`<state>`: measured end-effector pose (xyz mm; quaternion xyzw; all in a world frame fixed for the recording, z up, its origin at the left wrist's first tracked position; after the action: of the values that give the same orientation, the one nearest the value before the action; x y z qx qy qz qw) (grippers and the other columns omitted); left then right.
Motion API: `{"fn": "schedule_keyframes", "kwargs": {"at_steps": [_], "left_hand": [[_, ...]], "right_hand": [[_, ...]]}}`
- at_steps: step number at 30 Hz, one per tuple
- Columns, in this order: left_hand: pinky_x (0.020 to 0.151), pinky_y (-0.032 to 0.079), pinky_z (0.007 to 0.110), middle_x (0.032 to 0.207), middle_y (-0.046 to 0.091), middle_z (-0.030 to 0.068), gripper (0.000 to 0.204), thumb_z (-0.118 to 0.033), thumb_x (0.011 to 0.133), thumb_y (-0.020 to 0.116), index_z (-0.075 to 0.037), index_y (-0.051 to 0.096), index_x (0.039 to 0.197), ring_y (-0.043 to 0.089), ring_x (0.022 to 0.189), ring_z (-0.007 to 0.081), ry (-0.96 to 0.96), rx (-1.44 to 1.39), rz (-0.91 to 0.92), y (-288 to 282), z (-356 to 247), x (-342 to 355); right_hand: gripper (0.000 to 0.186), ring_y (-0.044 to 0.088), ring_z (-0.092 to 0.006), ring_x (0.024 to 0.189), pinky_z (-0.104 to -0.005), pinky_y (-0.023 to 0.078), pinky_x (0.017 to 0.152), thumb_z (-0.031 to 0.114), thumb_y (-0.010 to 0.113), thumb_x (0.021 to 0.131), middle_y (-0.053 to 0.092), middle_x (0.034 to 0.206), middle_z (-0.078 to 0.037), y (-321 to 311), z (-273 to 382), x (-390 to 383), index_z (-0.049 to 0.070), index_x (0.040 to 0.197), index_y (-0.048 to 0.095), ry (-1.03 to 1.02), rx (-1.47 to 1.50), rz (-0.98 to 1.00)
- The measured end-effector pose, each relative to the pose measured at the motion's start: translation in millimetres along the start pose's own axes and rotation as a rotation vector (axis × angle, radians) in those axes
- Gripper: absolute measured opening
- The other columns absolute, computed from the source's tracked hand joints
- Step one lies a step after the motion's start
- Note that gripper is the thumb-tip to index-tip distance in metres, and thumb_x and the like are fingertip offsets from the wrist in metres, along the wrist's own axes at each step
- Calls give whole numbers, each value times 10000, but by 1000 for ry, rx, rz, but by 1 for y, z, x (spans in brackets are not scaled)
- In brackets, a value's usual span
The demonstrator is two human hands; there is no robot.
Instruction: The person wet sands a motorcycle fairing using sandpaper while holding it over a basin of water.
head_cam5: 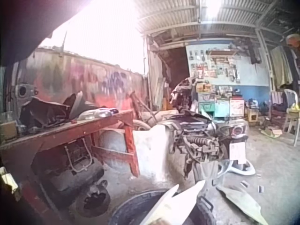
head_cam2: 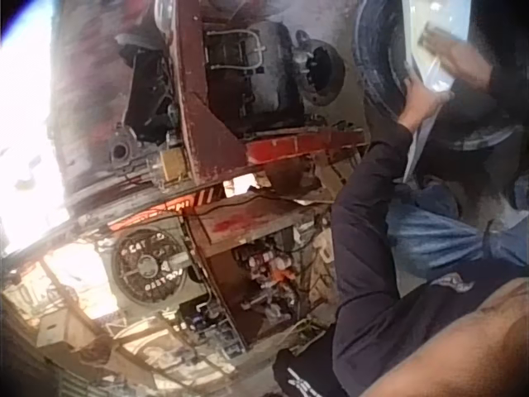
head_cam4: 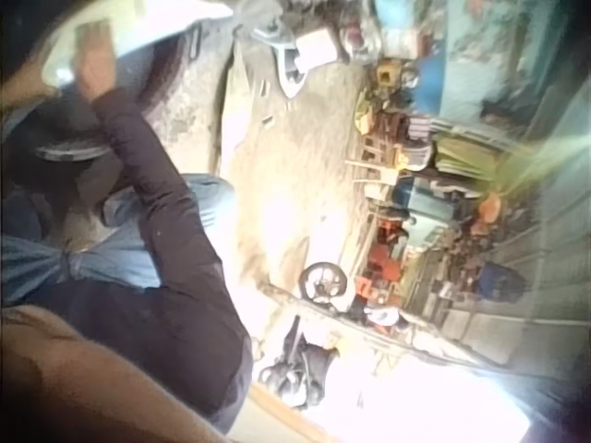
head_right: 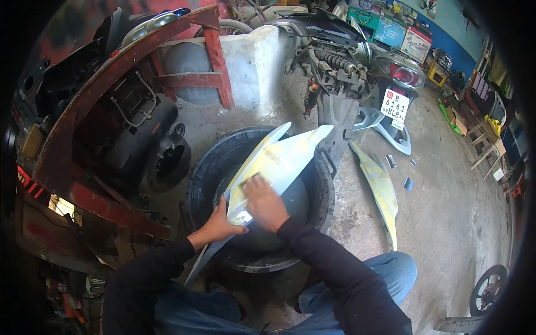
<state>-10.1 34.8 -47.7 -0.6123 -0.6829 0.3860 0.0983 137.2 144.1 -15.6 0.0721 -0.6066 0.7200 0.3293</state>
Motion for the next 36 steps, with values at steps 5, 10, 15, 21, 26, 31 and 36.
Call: {"fn": "schedule_keyframes", "kwargs": {"at_steps": [5,10,15,21,26,31,36], "left_hand": [[1182,345,424,1494,309,391,1476,-474,640,895,92,-106,1565,380,1409,477,-27,30,9,1,-6,-2],[1174,357,419,1499,306,387,1480,-473,637,896,95,-107,1565,388,1406,472,3,7,-6,-1,1,0],[1172,363,419,1504,297,391,1486,-480,635,898,85,-109,1569,395,1404,472,-24,1,21,1,-6,-2],[1176,359,421,1501,300,393,1502,-492,627,904,87,-115,1566,391,1408,476,-40,18,23,5,-10,1],[1173,363,416,1489,308,395,1496,-483,633,903,91,-118,1563,396,1400,478,22,24,-7,-3,3,-2],[1178,355,418,1486,307,400,1490,-477,636,901,93,-119,1561,382,1409,475,-39,-8,36,2,-8,-3],[1179,353,423,1485,301,404,1490,-477,635,899,80,-123,1566,379,1409,480,17,-7,5,1,1,2]], "right_hand": [[423,516,-413,1333,-493,353,1174,121,524,933,591,1375,-232,-7,-25,14,-8,1328,602,135,-8,-62],[363,543,-415,1288,-481,390,1145,79,496,946,615,1325,-234,-4,8,9,-3,1271,635,-21,139,-25],[395,524,-405,1322,-482,372,1153,95,515,916,609,1346,-231,-6,-27,18,-26,1271,640,132,12,-97],[408,502,-366,1376,-496,342,1186,105,567,879,608,1378,-210,-8,-51,23,-4,1260,663,263,130,-100],[403,517,-407,1343,-474,357,1177,114,530,901,607,1361,-240,2,13,15,-23,1258,658,-159,152,59],[418,524,-384,1352,-480,352,1185,133,593,865,624,1352,-217,0,-50,28,0,1254,668,177,98,-72],[375,558,-378,1306,-477,378,1167,116,575,890,651,1294,-229,-3,-23,25,-18,1225,674,-86,124,-8]]}}
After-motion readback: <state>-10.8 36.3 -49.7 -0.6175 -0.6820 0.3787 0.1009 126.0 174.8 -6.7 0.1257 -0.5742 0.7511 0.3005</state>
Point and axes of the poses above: each hand's wrist, its own x-axis towards the middle knuckle, its own y-axis out of the palm, z = x × y, the point moved 4 cm from there along x, towards the middle knuckle
